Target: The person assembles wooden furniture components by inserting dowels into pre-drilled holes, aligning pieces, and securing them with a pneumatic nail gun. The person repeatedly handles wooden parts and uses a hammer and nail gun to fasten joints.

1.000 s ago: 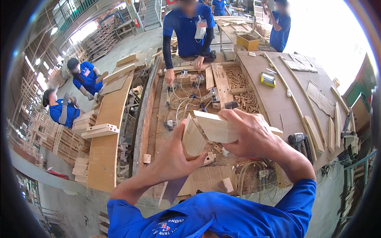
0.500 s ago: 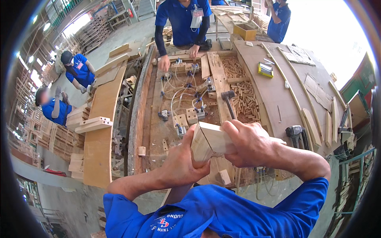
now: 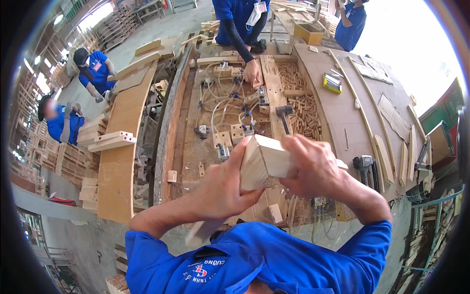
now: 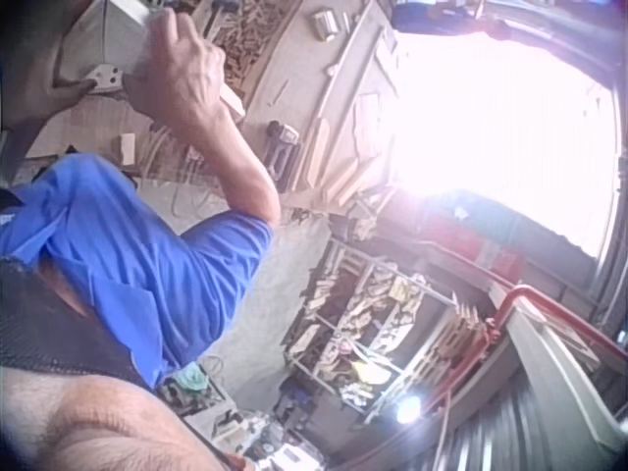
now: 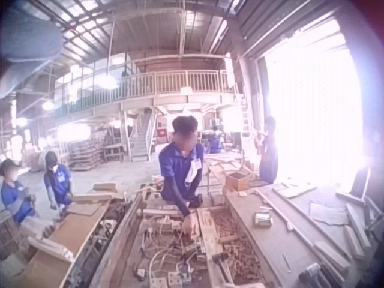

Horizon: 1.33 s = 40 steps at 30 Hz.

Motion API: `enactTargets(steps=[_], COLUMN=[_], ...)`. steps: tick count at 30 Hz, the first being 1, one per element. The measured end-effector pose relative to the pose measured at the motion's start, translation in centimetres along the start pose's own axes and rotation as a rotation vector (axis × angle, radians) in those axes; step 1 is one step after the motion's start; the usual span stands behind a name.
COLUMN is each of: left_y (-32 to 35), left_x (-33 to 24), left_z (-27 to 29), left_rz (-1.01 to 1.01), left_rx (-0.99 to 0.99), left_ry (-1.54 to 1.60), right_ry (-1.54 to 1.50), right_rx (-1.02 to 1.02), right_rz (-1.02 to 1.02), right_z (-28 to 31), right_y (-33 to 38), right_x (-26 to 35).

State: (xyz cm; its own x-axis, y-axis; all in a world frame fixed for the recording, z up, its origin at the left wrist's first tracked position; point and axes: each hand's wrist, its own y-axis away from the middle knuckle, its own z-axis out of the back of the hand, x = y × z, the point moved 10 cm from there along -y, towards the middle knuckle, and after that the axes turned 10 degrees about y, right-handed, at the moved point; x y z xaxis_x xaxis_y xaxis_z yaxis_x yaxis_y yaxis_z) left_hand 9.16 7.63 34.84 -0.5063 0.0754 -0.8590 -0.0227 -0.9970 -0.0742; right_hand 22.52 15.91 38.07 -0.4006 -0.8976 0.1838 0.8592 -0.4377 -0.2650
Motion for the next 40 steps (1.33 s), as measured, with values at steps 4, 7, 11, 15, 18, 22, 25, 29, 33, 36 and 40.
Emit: enactTargets(steps=[4, 7, 11, 15, 18, 22, 25, 29, 33, 36, 40], left_y=[-0.2, 1.9, 3.3, 1.4, 1.1, -0.7, -2.1, -3.2, -2.8, 0.0, 4.1], left_x=[-2.0, 5.5, 12.0, 17.7, 23.8, 27.8, 29.5, 30.1, 30.0, 33.2, 38.6], left_z=[2.0, 1.8, 1.0, -0.7, -2.3, -4.2, -5.4, -5.5, -3.4, 0.5, 2.6], left_rz=[-0.285, -0.006, 0.188, -0.063, -0.046, -0.082, -0.095, -0.185, -0.173, -0.052, 0.324], left_rx=[0.119, 0.391, 0.241, 0.036, 0.045, 0.149, 0.189, 0.164, 0.052, 0.092, 0.423], left_ry=[0.115, 0.441, 0.331, -0.194, -0.352, -0.455, -0.498, -0.618, -0.591, -0.612, -0.747], right_ry=[-0.07, -0.072, 0.19, 0.027, -0.096, -0.197, -0.219, -0.271, -0.195, -0.21, -0.014], right_rx=[-0.535, -0.756, -0.435, -0.065, 0.046, 0.043, 0.057, 0.116, 0.113, 0.025, 0.004], right_rz=[0.195, 0.126, -0.176, -0.577, -0.719, -0.815, -0.842, -0.831, -0.821, -0.811, -0.905], right_z=[2.0, 1.6, -3.0, -11.7, -15.3, -17.5, -18.8, -20.2, -21.1, -21.9, -24.9], right_y=[0.3, 0.8, 0.3, 8.2, 12.4, 15.7, 16.6, 15.1, 13.8, 11.3, 7.1], right_x=[-3.1, -7.4, -11.7, -17.6, -16.7, -15.8, -15.2, -14.2, -14.4, -15.6, -19.1])
